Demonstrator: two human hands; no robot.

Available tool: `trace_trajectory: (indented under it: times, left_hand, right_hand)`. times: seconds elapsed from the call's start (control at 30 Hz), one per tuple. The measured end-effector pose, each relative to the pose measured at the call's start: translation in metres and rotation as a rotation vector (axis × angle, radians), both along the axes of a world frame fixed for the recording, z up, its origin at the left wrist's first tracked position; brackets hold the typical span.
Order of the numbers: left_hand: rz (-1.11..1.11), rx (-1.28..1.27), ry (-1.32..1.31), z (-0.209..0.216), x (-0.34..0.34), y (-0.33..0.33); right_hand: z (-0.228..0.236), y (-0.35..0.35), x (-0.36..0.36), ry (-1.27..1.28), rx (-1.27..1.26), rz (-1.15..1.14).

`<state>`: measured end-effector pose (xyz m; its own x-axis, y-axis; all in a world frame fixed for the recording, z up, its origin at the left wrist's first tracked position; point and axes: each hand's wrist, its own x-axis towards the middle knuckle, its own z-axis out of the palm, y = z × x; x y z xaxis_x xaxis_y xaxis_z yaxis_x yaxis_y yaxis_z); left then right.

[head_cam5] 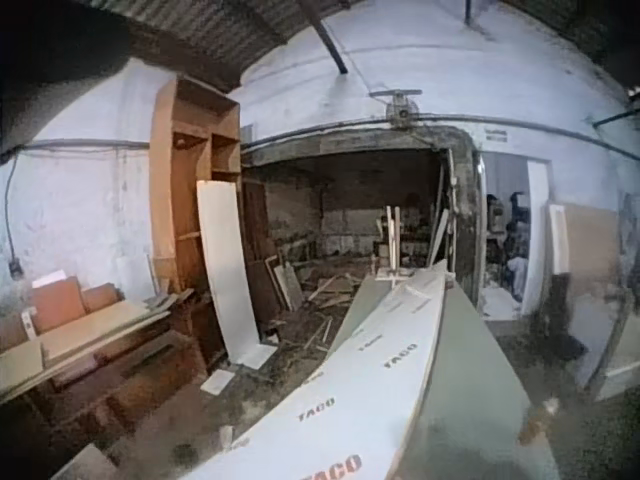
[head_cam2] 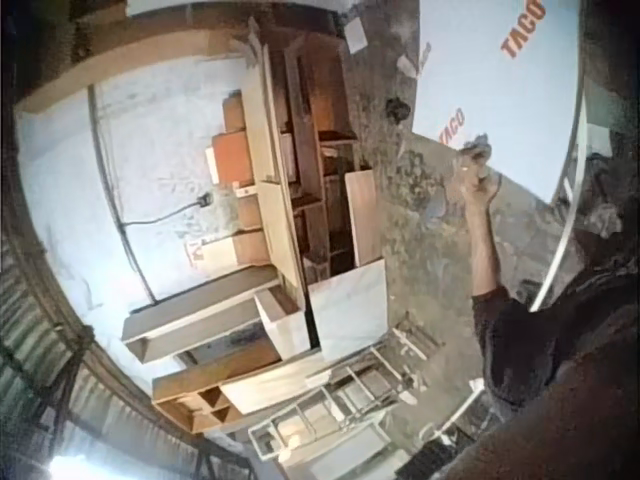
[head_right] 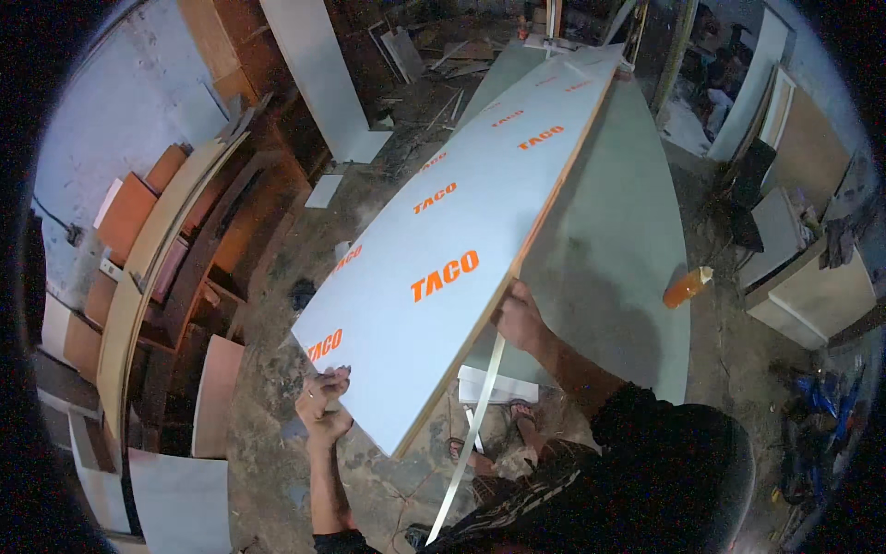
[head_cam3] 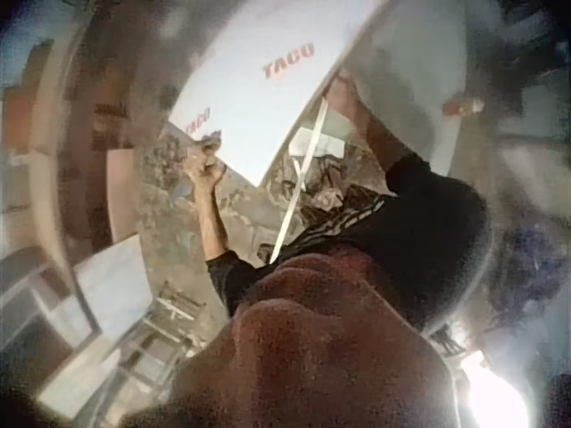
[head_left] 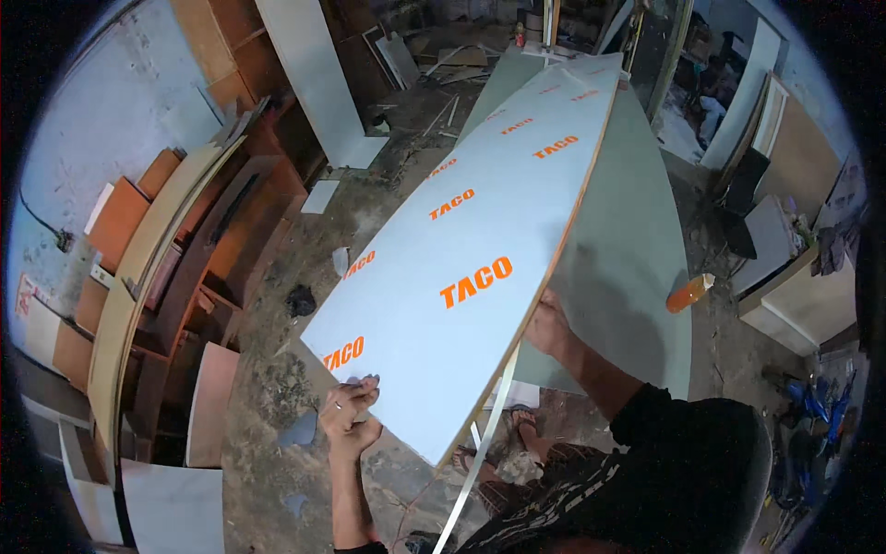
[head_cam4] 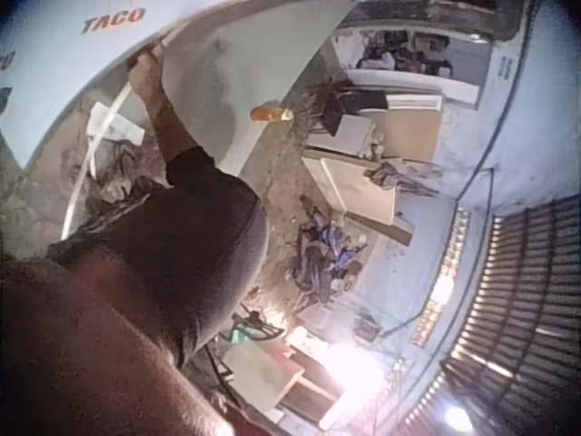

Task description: The person applies glue from a bottle onto the edge of a curved wooden board and then positions the board on a table.

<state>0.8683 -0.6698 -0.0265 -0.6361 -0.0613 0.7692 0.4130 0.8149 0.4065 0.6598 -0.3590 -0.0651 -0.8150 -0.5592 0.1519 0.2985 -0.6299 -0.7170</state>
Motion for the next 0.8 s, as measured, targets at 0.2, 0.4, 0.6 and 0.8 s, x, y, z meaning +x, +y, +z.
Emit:
trace_trajectory:
  times: [0.2,0.4,0.6,0.8]
  left_hand:
    - [-0.132,-0.062,-0.144,-0.021,-0.005,-0.039]
    - [-0.146,-0.216,-0.213,-0.014,-0.009,-0.06]
    - [-0.148,-0.365,-0.247,0.008,-0.013,-0.06]
    - [-0.169,-0.568,-0.267,0.004,-0.021,-0.064]
  right_hand:
    - [-0.116,0.014,-0.005,-0.049,0.01,-0.026]
    - [-0.154,-0.013,0.013,-0.521,-0.528,0.179]
    - [-0.21,-0.033,0.014,-0.137,0.239,-0.244]
    - [-0.137,-0.027,0.019,0.309,0.793,-0.119]
